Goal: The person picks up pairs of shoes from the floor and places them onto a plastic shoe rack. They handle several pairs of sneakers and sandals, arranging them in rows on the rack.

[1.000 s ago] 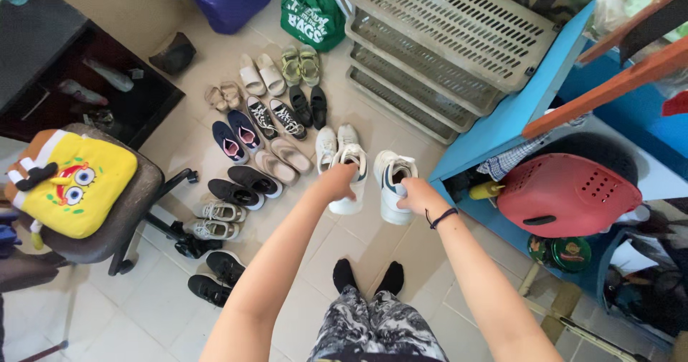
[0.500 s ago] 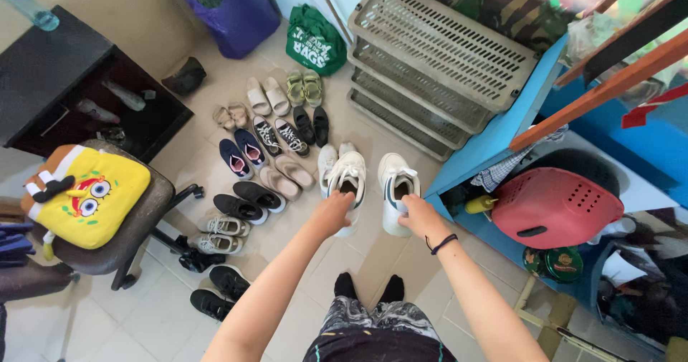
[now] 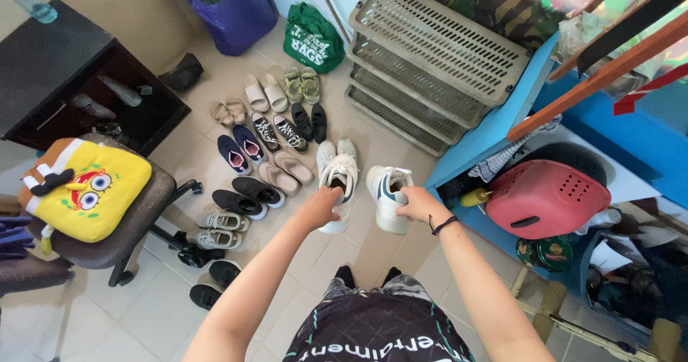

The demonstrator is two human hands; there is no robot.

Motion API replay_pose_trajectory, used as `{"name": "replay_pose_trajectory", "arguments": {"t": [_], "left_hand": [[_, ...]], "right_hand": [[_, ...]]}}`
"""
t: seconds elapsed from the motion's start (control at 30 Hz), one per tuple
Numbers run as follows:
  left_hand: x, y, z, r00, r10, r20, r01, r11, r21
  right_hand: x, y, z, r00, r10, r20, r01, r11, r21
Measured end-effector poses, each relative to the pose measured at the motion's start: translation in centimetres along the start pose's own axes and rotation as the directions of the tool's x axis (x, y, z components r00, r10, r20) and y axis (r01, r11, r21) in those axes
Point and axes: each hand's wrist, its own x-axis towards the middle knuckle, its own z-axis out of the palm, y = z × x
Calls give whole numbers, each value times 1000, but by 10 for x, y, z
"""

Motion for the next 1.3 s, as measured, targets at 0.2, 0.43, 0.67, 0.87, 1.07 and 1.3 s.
{"name": "replay_pose_trajectory", "arguments": {"t": [0.2, 0.43, 0.67, 0.87, 1.07, 1.3], "left_hand": [[-3, 0, -11, 996, -79, 50, 82, 994, -75], [5, -3, -15, 999, -34, 29, 38, 991, -129], [14, -2, -19, 997, -71, 2, 71, 989, -129], [32, -9, -19, 993, -115, -12, 112, 983, -145], [63, -14, -21, 983, -183, 15, 184, 975, -128], [99, -7, -31, 977, -212, 39, 215, 966, -145]], "right_hand": [[-13, -25, -3, 998, -2, 68, -2, 998, 59], [-14, -29, 1, 998, -24, 60, 24, 1000, -2], [-1, -26, -2, 997, -55, 58, 56, 998, -4], [18, -22, -10, 994, -82, 72, 85, 995, -45], [48, -26, -26, 992, -72, 100, 80, 994, -72], [90, -21, -53, 978, -152, 146, 171, 977, -129]]}}
